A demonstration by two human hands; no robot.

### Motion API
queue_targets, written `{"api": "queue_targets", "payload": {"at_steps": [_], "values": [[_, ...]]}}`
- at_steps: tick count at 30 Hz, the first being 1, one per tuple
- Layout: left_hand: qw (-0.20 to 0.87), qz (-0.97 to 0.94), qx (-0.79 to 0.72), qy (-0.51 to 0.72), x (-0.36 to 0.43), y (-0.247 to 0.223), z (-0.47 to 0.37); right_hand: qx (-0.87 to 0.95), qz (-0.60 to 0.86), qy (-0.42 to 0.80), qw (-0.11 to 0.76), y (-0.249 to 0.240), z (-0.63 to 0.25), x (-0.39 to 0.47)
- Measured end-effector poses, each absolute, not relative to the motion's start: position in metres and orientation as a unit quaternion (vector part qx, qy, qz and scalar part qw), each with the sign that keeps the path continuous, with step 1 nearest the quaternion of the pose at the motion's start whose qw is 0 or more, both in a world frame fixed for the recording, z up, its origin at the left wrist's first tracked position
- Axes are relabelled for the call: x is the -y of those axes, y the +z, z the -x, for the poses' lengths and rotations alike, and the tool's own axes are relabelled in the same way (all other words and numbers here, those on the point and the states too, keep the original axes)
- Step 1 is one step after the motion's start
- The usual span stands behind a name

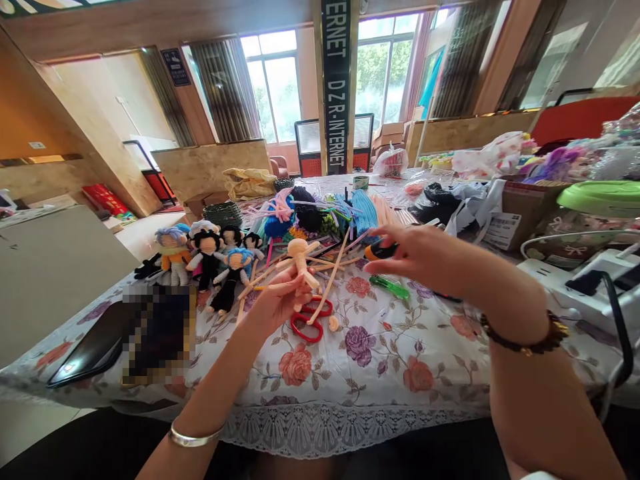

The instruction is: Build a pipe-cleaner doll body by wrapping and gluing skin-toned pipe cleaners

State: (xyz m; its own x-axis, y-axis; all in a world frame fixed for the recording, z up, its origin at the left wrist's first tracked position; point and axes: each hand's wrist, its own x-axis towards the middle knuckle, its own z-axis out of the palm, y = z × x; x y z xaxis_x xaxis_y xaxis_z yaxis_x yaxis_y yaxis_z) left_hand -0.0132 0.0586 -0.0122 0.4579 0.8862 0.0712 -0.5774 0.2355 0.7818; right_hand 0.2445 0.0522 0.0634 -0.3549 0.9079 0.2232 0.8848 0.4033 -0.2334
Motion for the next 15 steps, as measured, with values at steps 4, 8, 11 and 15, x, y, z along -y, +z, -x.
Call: {"api": "queue_targets", "payload": {"at_steps": [4,8,11,15], "values": [[0.725,-0.438,-0.206,0.49,-0.056,-0.01,0.002,0.904,0.372,0.091,0.187,0.061,-0.198,-0.044],[0.67,-0.492,-0.23,0.507,-0.053,-0.004,-0.005,0.906,0.372,0.053,0.195,0.05,-0.175,-0.048],[0.602,-0.52,-0.271,0.542,-0.053,0.0,-0.009,0.903,0.378,0.016,0.204,0.042,-0.173,-0.056],[0.493,-0.482,-0.401,0.603,-0.052,0.003,-0.016,0.899,0.374,-0.08,0.213,0.034,-0.175,-0.067]]}}
